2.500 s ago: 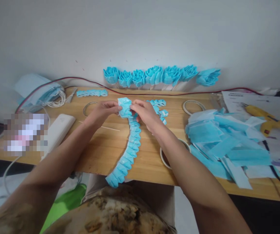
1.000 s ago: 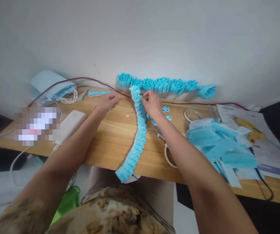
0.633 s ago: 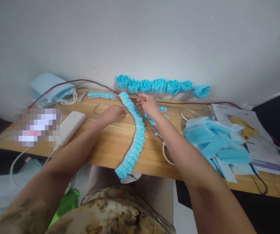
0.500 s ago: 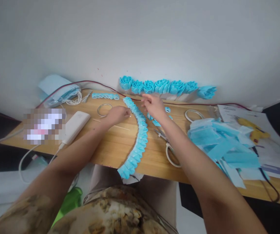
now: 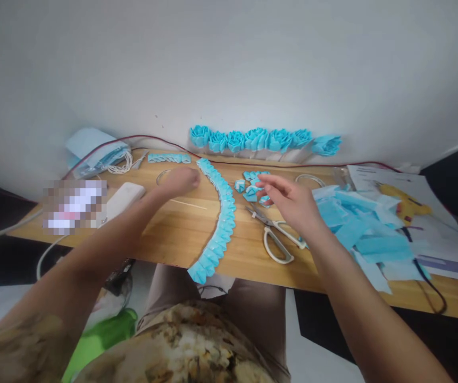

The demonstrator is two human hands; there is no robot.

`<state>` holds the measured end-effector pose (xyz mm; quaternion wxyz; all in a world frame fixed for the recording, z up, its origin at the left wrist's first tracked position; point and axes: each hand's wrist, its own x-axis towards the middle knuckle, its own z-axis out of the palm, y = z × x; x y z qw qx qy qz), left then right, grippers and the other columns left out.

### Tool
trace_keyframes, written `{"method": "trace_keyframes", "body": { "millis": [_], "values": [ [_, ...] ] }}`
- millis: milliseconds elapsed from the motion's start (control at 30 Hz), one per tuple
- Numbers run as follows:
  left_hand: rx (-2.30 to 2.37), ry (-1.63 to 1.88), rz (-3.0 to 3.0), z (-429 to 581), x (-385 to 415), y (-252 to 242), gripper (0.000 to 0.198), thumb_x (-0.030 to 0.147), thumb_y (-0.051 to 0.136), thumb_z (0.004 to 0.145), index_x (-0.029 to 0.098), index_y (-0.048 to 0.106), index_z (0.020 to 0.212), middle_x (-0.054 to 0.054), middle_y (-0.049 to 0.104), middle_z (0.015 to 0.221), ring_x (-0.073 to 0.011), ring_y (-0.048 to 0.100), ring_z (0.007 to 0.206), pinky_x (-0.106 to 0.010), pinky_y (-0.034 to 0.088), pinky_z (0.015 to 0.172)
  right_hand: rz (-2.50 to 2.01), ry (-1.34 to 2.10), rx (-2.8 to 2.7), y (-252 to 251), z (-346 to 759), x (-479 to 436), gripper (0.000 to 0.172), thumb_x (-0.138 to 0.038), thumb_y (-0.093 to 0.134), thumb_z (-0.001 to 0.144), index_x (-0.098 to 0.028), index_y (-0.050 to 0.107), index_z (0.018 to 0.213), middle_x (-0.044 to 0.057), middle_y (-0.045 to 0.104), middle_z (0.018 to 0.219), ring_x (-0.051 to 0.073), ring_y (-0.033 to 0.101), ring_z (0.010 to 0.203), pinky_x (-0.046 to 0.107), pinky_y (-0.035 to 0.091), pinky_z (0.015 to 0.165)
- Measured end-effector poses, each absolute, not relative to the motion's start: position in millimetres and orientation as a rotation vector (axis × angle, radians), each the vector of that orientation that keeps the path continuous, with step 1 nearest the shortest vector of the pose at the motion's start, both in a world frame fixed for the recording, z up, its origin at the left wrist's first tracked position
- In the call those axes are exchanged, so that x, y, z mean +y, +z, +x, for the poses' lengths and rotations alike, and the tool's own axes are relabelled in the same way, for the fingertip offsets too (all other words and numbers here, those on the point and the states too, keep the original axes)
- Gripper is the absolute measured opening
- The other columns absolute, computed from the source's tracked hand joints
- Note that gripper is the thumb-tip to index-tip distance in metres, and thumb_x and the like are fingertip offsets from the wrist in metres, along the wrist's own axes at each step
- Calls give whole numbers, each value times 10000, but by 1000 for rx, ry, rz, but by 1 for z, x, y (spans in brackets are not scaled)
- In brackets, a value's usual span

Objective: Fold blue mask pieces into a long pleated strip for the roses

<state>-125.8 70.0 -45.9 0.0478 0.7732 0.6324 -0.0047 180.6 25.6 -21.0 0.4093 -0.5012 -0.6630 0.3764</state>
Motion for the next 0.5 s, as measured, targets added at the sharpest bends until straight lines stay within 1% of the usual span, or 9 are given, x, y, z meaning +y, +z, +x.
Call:
{"method": "trace_keyframes", "body": {
  "millis": [67, 133, 233, 333, 433, 500],
  "values": [
    [2115, -10, 2301, -155, 69, -36, 346, 230, 451, 925, 136, 756, 1059, -186, 758, 1134, -310, 705, 1043, -343, 505, 839, -1305, 915, -1644, -22, 198, 11, 341, -383, 640, 893, -204, 755, 1159, 109, 778, 1087, 221, 740, 893, 360, 624, 716],
    [2268, -94, 2219, -187, 67, -28, 359, 242, 438, 926, 139, 754, 1062, -192, 753, 1143, -334, 698, 1060, -359, 509, 834, -1376, 869, -1632, -27, 216, -2, 346, -383, 628, 897, -205, 760, 1162, 112, 781, 1092, 224, 743, 898, 365, 623, 739],
    [2368, -280, 2112, -224, 61, -22, 361, 257, 443, 930, 130, 745, 1081, -210, 741, 1149, -362, 691, 1070, -379, 513, 836, -1505, 799, -1673, -40, 241, -15, 363, -402, 610, 901, -214, 768, 1169, 109, 797, 1038, 242, 753, 902, 387, 617, 802],
    [2404, -409, 2036, -239, 53, -21, 366, 282, 435, 960, 113, 742, 1067, -208, 734, 1138, -355, 684, 1074, -383, 512, 868, -1566, 683, -1834, -54, 256, -25, 372, -417, 570, 927, -221, 772, 1170, 111, 803, 1009, 271, 759, 947, 408, 602, 855],
    [2409, -428, 2059, -236, 48, -24, 422, 309, 388, 990, 84, 739, 1059, -230, 728, 1121, -366, 675, 1068, -413, 516, 867, -1549, 418, -2110, -65, 261, -36, 370, -409, 520, 958, -226, 766, 1165, 121, 783, 1118, 301, 744, 1007, 441, 587, 879],
    [2409, -394, 2092, -230, 47, -26, 443, 343, 380, 994, 95, 743, 1052, -222, 732, 1104, -360, 674, 1048, -415, 516, 856, -1528, 241, -2291, -70, 261, -43, 376, -395, 504, 976, -225, 742, 1213, 133, 758, 1170, 321, 723, 1049, 455, 579, 879]
  ]
}}
